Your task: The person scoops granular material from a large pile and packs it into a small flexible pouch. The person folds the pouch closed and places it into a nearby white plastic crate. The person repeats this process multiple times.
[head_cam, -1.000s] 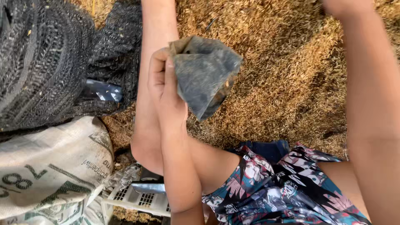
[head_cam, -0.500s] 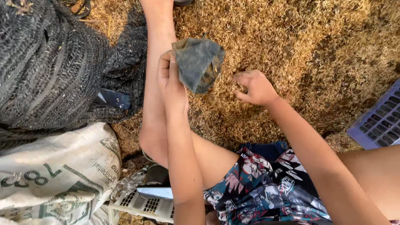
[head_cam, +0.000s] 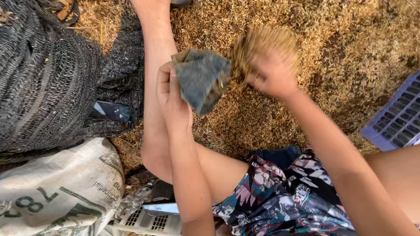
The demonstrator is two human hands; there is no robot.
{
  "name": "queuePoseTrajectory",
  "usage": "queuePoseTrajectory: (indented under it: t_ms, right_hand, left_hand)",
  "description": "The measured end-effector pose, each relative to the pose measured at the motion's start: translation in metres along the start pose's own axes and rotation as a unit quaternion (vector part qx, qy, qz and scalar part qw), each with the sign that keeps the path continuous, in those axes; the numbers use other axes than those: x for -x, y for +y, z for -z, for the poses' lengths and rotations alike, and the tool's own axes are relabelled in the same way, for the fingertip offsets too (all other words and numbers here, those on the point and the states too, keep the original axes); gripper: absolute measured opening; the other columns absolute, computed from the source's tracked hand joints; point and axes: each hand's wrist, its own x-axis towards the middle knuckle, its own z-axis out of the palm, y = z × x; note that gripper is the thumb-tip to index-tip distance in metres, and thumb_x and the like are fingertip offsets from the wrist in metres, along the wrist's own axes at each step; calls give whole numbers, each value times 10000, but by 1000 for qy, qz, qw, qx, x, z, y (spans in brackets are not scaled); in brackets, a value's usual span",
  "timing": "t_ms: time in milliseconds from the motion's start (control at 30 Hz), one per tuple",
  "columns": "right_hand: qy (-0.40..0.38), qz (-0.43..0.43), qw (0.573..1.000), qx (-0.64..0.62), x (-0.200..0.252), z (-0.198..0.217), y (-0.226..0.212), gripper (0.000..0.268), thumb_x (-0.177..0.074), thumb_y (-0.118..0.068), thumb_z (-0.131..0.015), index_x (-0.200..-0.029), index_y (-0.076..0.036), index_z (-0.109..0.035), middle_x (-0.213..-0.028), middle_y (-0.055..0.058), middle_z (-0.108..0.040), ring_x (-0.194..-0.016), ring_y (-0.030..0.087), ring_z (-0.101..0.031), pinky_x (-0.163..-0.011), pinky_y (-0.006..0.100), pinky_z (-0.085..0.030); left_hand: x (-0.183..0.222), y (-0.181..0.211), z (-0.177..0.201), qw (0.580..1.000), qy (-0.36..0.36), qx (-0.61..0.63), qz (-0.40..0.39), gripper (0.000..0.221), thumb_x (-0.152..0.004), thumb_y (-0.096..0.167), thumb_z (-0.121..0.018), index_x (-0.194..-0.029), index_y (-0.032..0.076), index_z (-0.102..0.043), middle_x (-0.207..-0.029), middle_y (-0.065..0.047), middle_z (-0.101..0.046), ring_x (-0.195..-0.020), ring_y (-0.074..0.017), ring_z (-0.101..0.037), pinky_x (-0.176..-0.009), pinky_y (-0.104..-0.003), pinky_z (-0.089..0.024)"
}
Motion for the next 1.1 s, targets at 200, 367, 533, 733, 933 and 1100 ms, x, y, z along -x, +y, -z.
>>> queuePoseTrajectory:
  t_ms: [200,367,533,733,933,1100]
  right_hand:
    - [202,-286,932,-99,-42,27,121,614,-1117,-373,-580,-1579,-31,-365,-1639,222,-420,-1529,376,-341,-1285,577,-235]
    - [60,-211,952,-215,-11,-17,69,639,-1063,-522,-529,-1465,-25,-528,-1458,205,-561,-1412,348,-484,-1227,536,-403]
    - [-71,-35,944,-322,4,9,28,643,-1035,-631,-473,-1003,8,-540,-1298,287,-666,-1276,416,-624,-1087,531,-498]
    - [-218,20,955,-199,0,25,-15,794,-918,-650,-613,-1369,3,-601,-1344,252,-627,-1279,416,-547,-1069,537,-410]
    - [-37,77,992,-96,27,46,-123,427,-916,-241,-698,-1307,-75,-648,-1356,128,-669,-1312,296,-578,-1099,463,-470]
    - [-45,-164,982,-84,-4,8,-65,207,-1096,-69,-606,-1296,-79,-659,-1106,105,-654,-1017,231,-618,-870,374,-559]
  left_hand:
    - [3,31,-17,999,17,-10,-25,171,-1167,140,-514,-1240,0,-582,-1253,-126,-676,-1073,-133,-647,-941,-301,-554]
    - [8,34,-18,999,39,-19,-18,139,-1174,132,-546,-1224,3,-557,-1202,-103,-657,-1029,-99,-639,-941,-260,-543]
    - [8,32,-18,999,29,-23,-29,162,-1156,161,-551,-1227,16,-565,-1151,-81,-666,-1022,-109,-647,-899,-272,-556]
    - [0,25,-9,999,18,23,-27,168,-1146,146,-537,-1230,4,-566,-1170,-83,-671,-1037,-111,-649,-926,-279,-560]
    - [-4,12,-2,999,22,22,-30,189,-1117,150,-520,-1226,4,-567,-1171,-85,-676,-1054,-123,-663,-932,-293,-574]
    - [-5,4,8,999,25,25,-26,178,-1145,141,-543,-1249,1,-577,-1161,-92,-669,-1061,-123,-645,-923,-297,-560]
